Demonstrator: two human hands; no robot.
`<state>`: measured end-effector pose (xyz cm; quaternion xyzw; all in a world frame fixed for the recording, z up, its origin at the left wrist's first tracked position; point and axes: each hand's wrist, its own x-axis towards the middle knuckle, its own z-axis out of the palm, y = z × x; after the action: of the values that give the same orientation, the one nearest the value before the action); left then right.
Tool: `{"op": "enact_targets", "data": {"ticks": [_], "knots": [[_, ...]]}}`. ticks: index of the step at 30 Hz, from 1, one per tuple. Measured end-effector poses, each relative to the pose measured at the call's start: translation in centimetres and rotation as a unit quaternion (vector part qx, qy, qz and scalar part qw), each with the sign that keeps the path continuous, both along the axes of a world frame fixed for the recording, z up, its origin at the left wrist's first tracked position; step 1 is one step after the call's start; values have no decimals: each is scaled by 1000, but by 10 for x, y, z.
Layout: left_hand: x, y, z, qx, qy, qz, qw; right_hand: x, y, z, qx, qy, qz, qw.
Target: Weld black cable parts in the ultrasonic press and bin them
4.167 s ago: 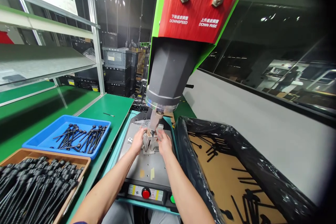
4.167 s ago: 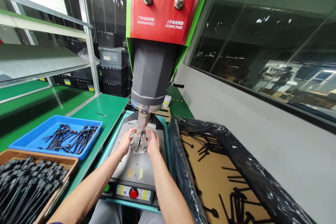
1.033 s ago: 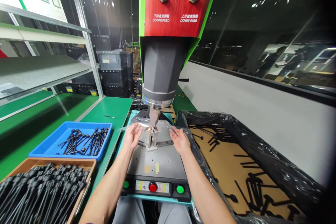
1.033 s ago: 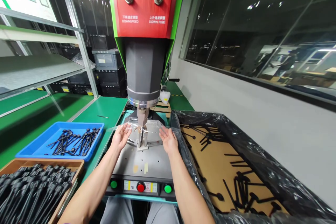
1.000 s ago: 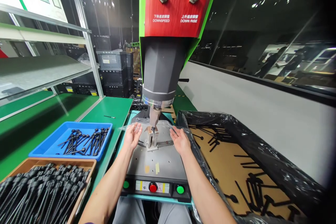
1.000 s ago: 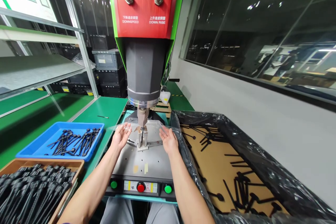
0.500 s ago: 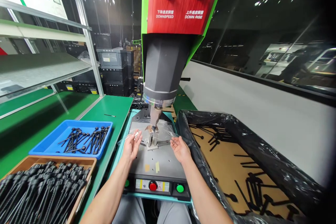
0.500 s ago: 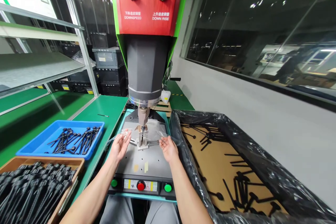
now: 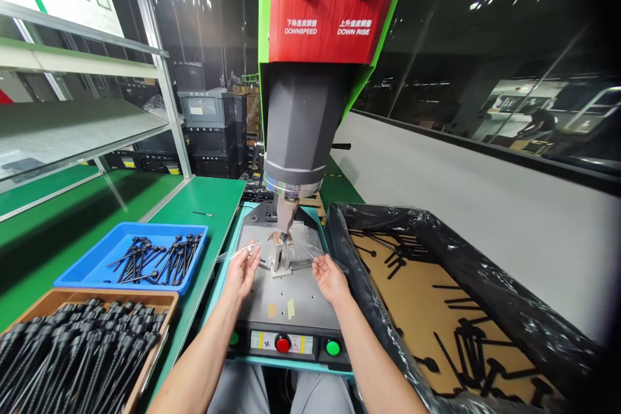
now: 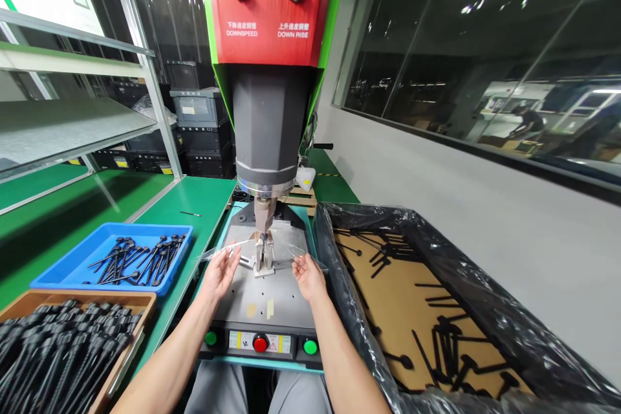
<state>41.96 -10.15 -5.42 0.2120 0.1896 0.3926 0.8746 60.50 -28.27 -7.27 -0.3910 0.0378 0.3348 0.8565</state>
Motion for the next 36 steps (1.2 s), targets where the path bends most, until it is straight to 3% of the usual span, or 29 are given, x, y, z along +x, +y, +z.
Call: {"op": "enact_targets", "data": {"ticks": [18,24,30,32,33,34,36], "knots": [[-4,-9,-16,-32,-5,-10,999,-8,-10,-14,1,58,17,998],[-12,-14,-25,-65,37,-6,997,-20,-20,-27,-63,53,-62,995],[-49,-25,-50,-62,195,120,971,-51,-57,-48,-151,-7,-158,976],[-72,-27,-61,24,261,167,950,-66,-79,-60,-211,-85,-173,958],[-85,-27,-67,92,311,187,927,-72,-92,-68,-269,-163,-178,932],[-97,-27,-73,167,364,201,894,-78,-104,-76,-334,-252,-178,890],[-120,-28,-86,296,451,199,818,-87,-126,-95,-437,-410,-184,779]]}}
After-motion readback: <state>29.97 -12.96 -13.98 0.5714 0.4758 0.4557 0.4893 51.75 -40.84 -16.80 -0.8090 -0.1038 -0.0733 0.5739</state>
